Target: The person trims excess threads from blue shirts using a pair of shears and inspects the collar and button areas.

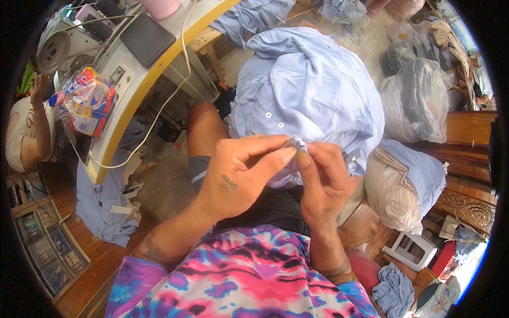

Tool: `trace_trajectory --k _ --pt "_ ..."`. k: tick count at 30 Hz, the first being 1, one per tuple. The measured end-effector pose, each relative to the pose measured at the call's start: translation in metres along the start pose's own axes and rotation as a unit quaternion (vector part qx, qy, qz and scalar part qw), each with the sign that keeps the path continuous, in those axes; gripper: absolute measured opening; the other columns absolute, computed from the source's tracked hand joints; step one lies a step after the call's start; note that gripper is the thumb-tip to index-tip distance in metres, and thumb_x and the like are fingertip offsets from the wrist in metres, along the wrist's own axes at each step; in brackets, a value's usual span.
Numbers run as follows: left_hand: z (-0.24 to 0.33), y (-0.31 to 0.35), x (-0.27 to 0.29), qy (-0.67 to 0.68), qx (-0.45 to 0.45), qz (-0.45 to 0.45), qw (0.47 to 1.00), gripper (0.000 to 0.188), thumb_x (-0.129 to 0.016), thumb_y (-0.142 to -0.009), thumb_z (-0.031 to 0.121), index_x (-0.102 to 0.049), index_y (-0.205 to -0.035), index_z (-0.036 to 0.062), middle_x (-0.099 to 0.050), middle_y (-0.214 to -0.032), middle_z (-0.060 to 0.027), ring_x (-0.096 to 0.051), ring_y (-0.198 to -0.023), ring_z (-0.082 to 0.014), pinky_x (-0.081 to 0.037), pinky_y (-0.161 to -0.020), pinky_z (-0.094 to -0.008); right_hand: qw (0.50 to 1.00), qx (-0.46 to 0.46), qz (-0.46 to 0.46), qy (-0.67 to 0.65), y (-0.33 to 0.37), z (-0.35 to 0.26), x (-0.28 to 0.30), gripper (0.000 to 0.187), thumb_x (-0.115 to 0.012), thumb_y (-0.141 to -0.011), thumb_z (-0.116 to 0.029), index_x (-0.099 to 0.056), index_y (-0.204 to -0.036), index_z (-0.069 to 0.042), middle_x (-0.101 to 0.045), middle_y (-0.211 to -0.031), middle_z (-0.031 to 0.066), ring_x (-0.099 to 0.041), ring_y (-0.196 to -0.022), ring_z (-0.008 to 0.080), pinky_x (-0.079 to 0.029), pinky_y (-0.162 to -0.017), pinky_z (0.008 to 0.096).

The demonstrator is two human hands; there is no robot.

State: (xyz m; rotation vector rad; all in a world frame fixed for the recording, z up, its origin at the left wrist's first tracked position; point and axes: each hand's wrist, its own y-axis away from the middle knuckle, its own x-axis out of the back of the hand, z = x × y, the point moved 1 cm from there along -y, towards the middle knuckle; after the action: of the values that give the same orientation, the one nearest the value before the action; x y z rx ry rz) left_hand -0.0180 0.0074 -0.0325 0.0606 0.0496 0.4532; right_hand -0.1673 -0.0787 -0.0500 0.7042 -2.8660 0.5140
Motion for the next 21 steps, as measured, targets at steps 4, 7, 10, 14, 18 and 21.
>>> trace_trajectory --k 4,7,10,14,18,21 --pt "0.000 0.000 0.002 0.071 -0.023 0.013 0.997 0.029 -0.075 -0.095 0.007 -0.071 -0.122 -0.0024 -0.068 -0.091 -0.0002 -0.055 -0.077 -0.0020 -0.044 -0.069 -0.0184 0.951 -0.207 -0.002 -0.231 0.005 0.000 0.000 0.017 -0.069 -0.102 -0.010 -0.071 -0.113 0.003 -0.067 -0.100 0.0010 -0.058 -0.086 0.0056 -0.046 -0.075 0.0221" --pt "0.012 -0.010 0.006 0.002 -0.031 -0.040 0.999 0.030 -0.077 -0.094 0.007 -0.069 -0.122 -0.0017 -0.058 -0.084 0.0053 -0.047 -0.072 -0.0007 -0.037 -0.064 -0.0182 0.929 -0.238 -0.027 -0.283 0.003 0.001 0.004 0.019 -0.066 -0.104 -0.014 -0.069 -0.114 0.003 -0.065 -0.100 -0.0020 -0.055 -0.086 0.0029 -0.043 -0.074 0.0200" --pt "-0.002 -0.028 0.006 -0.006 -0.021 -0.078 0.997 0.022 -0.073 -0.098 0.015 -0.068 -0.115 0.0015 -0.047 -0.075 0.0081 -0.040 -0.065 -0.0002 -0.032 -0.058 -0.0188 0.933 -0.213 -0.060 -0.285 0.000 0.004 0.005 0.020 -0.066 -0.105 -0.015 -0.069 -0.114 0.002 -0.063 -0.100 -0.0025 -0.053 -0.086 0.0026 -0.042 -0.075 0.0186" --pt "0.001 -0.038 0.011 0.163 0.125 -0.163 0.965 0.022 -0.067 -0.104 0.029 -0.064 -0.107 0.0069 -0.049 -0.073 0.0057 -0.038 -0.055 -0.0009 -0.029 -0.048 -0.0200 0.915 -0.244 -0.086 -0.310 -0.007 -0.003 0.009 0.018 -0.069 -0.102 -0.012 -0.068 -0.112 0.002 -0.061 -0.099 -0.0026 -0.052 -0.085 0.0030 -0.042 -0.076 0.0189" --pt "0.004 -0.039 0.012 0.248 0.229 -0.190 0.922 0.023 -0.065 -0.104 0.033 -0.062 -0.103 0.0099 -0.048 -0.071 0.0053 -0.035 -0.047 -0.0018 -0.026 -0.042 -0.0214 0.974 -0.122 -0.029 -0.190 -0.016 -0.018 0.001 0.019 -0.077 -0.092 -0.003 -0.067 -0.107 0.001 -0.061 -0.097 0.0001 -0.055 -0.083 0.0057 -0.045 -0.075 0.0213" --pt "0.013 -0.044 0.011 0.299 0.228 -0.155 0.913 0.023 -0.067 -0.104 0.032 -0.062 -0.099 0.0098 -0.044 -0.070 0.0066 -0.033 -0.047 -0.0015 -0.024 -0.041 -0.0212 1.000 0.012 -0.012 -0.015 -0.017 -0.005 0.012 0.024 -0.082 -0.085 0.002 -0.067 -0.103 0.000 -0.062 -0.096 0.0033 -0.058 -0.081 0.0080 -0.047 -0.073 0.0228"
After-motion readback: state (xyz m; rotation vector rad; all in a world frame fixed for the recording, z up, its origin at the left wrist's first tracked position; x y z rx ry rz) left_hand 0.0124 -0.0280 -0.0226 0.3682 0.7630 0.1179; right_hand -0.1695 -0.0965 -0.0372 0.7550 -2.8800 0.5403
